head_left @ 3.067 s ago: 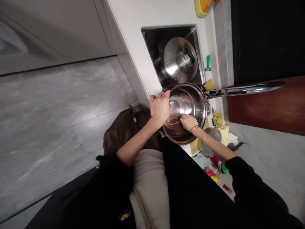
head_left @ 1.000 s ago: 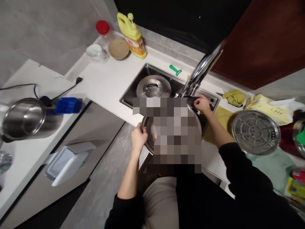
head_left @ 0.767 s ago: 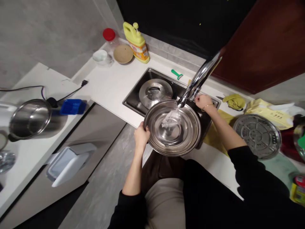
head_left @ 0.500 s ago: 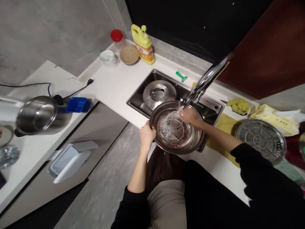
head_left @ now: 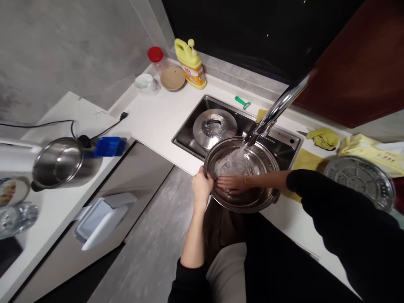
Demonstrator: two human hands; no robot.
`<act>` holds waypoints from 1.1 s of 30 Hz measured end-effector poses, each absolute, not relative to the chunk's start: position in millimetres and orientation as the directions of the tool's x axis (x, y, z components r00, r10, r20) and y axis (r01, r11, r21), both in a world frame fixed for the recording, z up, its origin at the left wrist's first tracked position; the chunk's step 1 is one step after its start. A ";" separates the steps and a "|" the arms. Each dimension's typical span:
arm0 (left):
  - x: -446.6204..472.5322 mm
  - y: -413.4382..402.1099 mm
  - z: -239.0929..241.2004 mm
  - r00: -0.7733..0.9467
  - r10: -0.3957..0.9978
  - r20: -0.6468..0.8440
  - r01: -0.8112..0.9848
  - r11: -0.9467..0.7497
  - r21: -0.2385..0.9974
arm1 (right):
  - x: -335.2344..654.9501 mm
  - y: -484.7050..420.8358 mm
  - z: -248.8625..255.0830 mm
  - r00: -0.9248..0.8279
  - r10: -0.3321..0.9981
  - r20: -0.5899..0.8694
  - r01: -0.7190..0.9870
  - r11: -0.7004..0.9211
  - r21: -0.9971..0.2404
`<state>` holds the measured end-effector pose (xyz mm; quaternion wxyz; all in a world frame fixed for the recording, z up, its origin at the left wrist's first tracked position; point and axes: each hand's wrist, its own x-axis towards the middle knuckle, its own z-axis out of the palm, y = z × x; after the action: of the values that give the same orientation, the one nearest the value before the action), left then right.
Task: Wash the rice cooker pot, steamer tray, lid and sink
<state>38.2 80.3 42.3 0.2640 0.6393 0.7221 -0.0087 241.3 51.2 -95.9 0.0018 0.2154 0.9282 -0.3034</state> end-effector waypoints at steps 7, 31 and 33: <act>37.7 78.8 44.9 -0.024 0.918 -0.395 0.924 0.171 0.342 | 276.9 85.6 -104.2 -0.553 0.819 -0.151 0.800 0.472 -0.370; 32.7 68.6 35.4 -0.029 0.927 -0.375 0.903 0.185 0.388 | 309.3 -11.0 -55.2 -0.508 0.560 -0.654 0.861 0.354 -0.366; 32.4 69.0 36.1 -0.021 0.927 -0.374 0.903 0.178 0.390 | 310.1 -11.1 -57.6 -0.396 0.635 -0.663 0.917 0.303 -0.258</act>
<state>32.4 69.0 36.1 0.2809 0.6406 0.7143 0.0214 310.1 -11.1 -57.6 0.2257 0.5009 0.7749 -0.3126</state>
